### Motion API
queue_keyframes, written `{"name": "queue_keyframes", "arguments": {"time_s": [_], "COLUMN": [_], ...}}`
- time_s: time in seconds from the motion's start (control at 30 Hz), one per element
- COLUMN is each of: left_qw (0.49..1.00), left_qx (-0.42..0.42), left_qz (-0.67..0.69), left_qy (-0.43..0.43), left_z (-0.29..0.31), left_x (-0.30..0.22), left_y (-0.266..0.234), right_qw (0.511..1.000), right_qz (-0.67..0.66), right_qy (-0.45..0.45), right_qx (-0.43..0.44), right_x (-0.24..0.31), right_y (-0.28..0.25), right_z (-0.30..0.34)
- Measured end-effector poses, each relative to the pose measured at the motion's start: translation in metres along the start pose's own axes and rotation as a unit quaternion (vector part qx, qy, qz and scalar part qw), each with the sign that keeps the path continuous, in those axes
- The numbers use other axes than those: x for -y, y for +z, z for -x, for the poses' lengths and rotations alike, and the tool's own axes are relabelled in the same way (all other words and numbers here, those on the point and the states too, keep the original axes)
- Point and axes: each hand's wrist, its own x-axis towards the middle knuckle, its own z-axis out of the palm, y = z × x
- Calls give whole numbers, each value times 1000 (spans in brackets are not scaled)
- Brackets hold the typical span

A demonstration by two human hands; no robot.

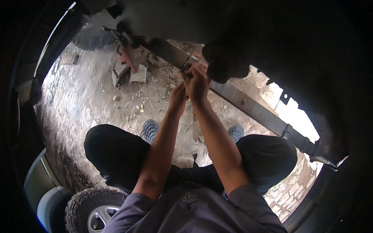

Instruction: The person sits under a vehicle and uses a hammer and a small metal piece to tap and adjust a metal bracket on the undercarriage. They repeatedly position the metal piece and strike it with the hammer, then reposition and continue tapping.

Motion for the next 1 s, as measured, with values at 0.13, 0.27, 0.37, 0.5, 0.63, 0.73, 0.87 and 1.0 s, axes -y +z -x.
{"name": "queue_keyframes", "arguments": {"time_s": [0.13, 0.27, 0.37, 0.5, 0.63, 0.73, 0.87, 1.0], "left_qw": [1000, 1000, 1000, 1000, 999, 999, 999, 1000], "left_qx": [11, 4, 10, 5, 33, -3, 10, 6], "left_qz": [3, -16, 8, 23, 5, 7, 49, 20], "left_qy": [20, 0, -8, -4, 0, -38, 0, -13], "left_z": [-3, 6, 6, -1, -8, 4, -2, -2], "left_x": [-10, -6, -5, -5, 3, 5, 3, -1], "left_y": [-5, 3, 4, 4, 1, 7, 7, 9], "right_qw": [999, 999, 998, 998, 998, 999, 997, 998], "right_qz": [39, 18, 16, 40, 23, 10, 42, 34], "right_qy": [-8, -48, -55, -40, -56, -30, -66, -51], "right_qx": [-1, -12, -13, -9, -6, -12, -13, -23], "right_x": [2, -9, -8, -3, -11, -12, -6, -3], "right_y": [4, 1, -1, 2, 1, -2, 4, 0], "right_z": [-1, 4, 3, -1, 0, 10, 1, 4]}}
